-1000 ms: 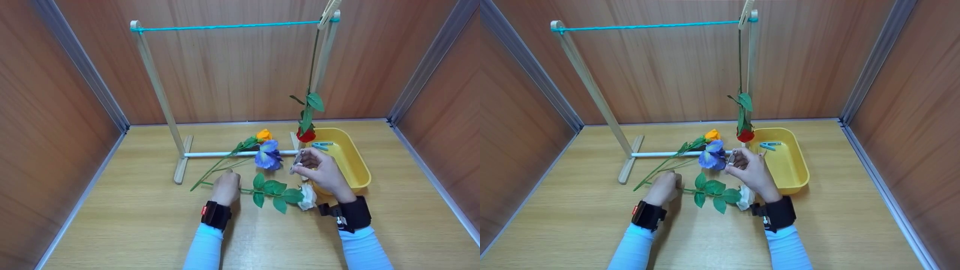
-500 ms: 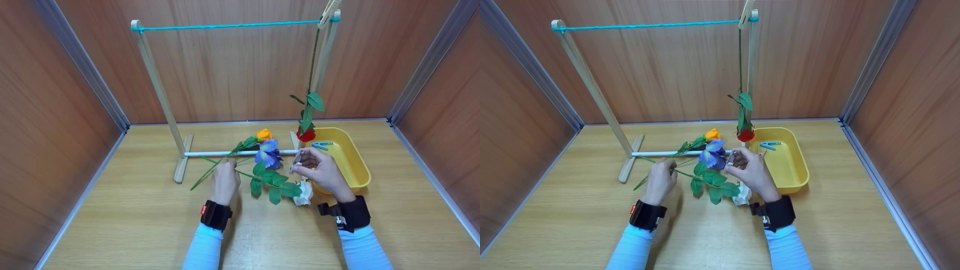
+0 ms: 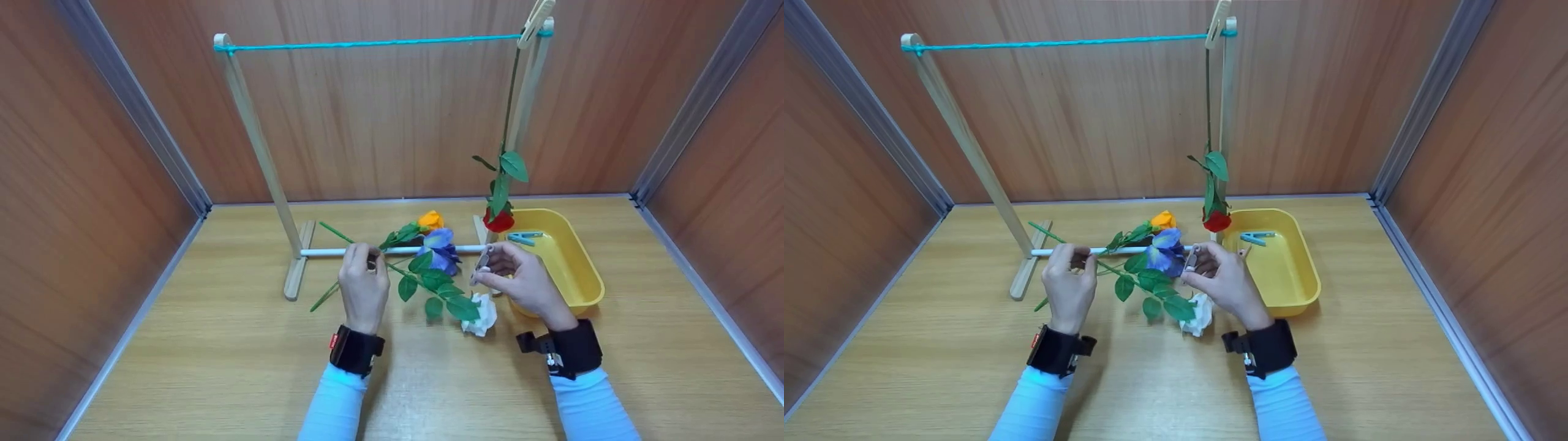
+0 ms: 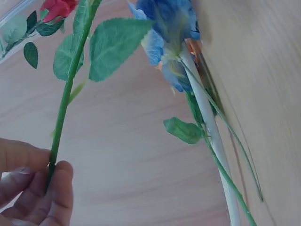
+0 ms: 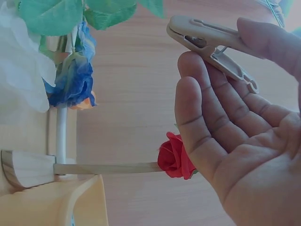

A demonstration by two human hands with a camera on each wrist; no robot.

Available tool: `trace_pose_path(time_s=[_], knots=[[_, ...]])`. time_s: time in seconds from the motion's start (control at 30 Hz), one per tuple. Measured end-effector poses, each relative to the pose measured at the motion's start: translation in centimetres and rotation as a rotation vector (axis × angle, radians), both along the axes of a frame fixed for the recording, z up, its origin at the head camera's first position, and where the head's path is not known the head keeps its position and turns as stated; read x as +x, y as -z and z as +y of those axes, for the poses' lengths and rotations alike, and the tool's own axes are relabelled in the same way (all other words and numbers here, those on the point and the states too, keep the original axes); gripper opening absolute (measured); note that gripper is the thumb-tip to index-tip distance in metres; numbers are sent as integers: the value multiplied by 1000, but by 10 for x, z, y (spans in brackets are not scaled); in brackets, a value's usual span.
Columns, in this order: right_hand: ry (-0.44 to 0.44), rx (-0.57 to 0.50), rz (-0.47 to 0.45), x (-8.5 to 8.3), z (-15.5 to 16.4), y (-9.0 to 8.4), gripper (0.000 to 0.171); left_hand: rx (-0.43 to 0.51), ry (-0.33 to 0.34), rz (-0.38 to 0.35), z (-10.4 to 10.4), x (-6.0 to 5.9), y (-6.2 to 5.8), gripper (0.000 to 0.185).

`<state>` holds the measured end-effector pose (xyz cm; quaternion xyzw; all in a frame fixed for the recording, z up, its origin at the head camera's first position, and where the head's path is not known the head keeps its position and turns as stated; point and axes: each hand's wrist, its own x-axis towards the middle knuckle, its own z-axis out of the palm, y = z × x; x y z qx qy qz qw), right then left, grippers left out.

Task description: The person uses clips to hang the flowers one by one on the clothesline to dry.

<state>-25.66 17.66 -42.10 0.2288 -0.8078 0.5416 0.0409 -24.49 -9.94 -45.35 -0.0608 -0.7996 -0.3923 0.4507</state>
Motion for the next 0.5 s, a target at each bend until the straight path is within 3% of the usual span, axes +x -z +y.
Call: trace_pose_path(time_s=[0.2,0.5], knots=[[6,-3,3,1,-1,0,31,110,51,39,2,0,-4,24],[4,-60,14,4,1,-4,28,454,270,-93,2,-2,-12,33]])
